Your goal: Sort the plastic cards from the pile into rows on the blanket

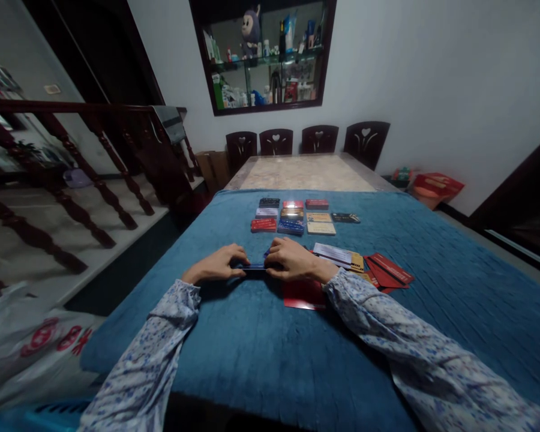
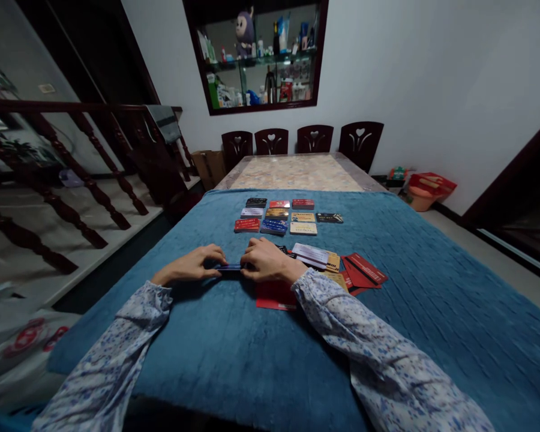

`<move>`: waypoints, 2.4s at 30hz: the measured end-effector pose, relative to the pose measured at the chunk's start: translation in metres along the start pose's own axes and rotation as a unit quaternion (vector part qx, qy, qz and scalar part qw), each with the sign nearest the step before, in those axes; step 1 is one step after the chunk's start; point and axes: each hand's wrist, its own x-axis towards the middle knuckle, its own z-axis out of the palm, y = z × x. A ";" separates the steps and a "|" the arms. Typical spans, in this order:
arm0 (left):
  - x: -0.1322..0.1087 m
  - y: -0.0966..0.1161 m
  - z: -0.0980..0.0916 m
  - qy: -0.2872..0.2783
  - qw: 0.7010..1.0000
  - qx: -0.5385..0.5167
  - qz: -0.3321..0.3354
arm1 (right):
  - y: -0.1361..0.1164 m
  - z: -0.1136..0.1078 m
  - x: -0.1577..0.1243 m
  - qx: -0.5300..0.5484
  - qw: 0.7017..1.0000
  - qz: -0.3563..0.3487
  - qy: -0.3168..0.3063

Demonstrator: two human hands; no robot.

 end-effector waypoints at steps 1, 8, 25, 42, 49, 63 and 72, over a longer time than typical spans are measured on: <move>0.000 -0.001 -0.001 0.003 1.000 -0.012 0.000 | 0.002 0.002 0.000 0.001 1.000 -0.006 0.011; 0.000 -0.004 -0.001 0.041 0.994 -0.090 -0.036 | 0.011 0.013 0.001 -0.025 0.996 0.007 0.086; 0.007 -0.007 0.014 0.163 0.980 -0.111 -0.025 | -0.001 0.016 0.003 -0.075 0.988 0.115 0.077; 0.006 0.001 0.018 0.148 0.988 -0.030 -0.029 | -0.013 0.023 0.005 -0.126 0.977 0.168 0.049; 0.005 0.003 0.023 0.137 0.989 -0.008 -0.054 | -0.017 0.020 0.004 -0.097 0.977 0.184 0.047; 0.005 -0.003 0.028 0.168 0.985 0.009 -0.043 | -0.011 0.023 0.006 -0.106 0.977 0.176 0.060; 0.006 -0.015 0.026 0.184 0.983 -0.008 -0.018 | -0.004 0.024 0.006 -0.105 0.973 0.181 0.100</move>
